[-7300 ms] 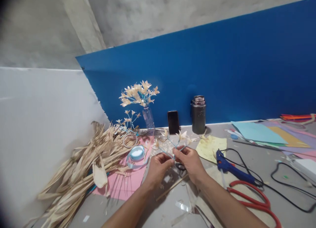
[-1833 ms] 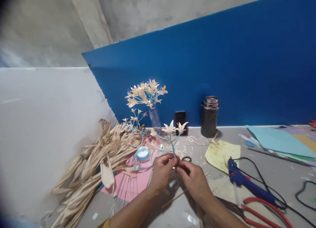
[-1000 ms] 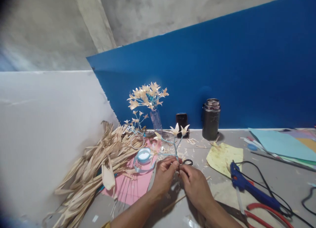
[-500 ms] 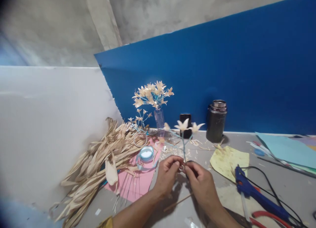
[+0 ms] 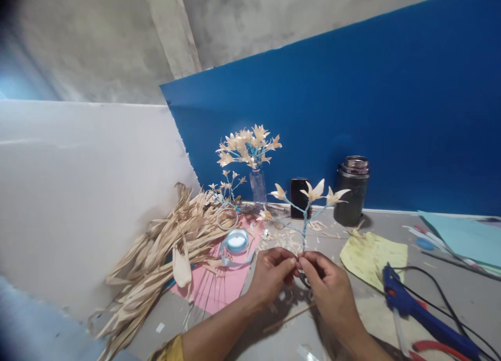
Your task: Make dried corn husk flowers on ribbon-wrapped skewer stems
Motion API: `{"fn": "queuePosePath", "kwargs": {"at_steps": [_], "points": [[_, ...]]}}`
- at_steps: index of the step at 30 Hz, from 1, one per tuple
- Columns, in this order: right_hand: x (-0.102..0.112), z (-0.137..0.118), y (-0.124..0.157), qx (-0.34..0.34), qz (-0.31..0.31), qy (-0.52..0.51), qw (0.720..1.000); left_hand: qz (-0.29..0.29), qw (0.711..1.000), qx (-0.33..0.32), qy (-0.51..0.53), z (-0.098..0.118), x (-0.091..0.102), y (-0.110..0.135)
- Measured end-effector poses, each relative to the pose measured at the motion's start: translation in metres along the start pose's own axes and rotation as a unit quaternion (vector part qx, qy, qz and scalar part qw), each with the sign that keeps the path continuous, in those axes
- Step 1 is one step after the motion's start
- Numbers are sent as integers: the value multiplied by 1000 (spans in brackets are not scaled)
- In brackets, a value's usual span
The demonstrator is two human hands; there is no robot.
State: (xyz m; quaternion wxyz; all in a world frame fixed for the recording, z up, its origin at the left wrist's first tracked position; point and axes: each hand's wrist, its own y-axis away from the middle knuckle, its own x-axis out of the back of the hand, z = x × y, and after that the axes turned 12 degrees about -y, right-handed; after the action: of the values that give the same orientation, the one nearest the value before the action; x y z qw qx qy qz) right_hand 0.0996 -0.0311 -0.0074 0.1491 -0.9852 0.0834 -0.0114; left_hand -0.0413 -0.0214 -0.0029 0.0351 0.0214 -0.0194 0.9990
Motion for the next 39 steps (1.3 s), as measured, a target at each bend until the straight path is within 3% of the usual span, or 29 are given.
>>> {"fn": "queuePosePath", "kwargs": {"at_steps": [13,20,26,33,39], "points": [[-2,6,-3,16,-33,-27,999,-45,997,-19,-57,-10,1,1],[0,1,-4,22,-34,-28,999,30,988,-103,-114,-3,2,1],[0,-3,-4,-5,-23,-40,999,51,995,-33,-85,3,3,-2],[-1,-5,-1,-2,-47,-66,997,6,1000,-17,26,5,5,-4],[-2,-2,-2,-30,-60,-82,994,-39,999,-5,-20,2,6,-1]]}}
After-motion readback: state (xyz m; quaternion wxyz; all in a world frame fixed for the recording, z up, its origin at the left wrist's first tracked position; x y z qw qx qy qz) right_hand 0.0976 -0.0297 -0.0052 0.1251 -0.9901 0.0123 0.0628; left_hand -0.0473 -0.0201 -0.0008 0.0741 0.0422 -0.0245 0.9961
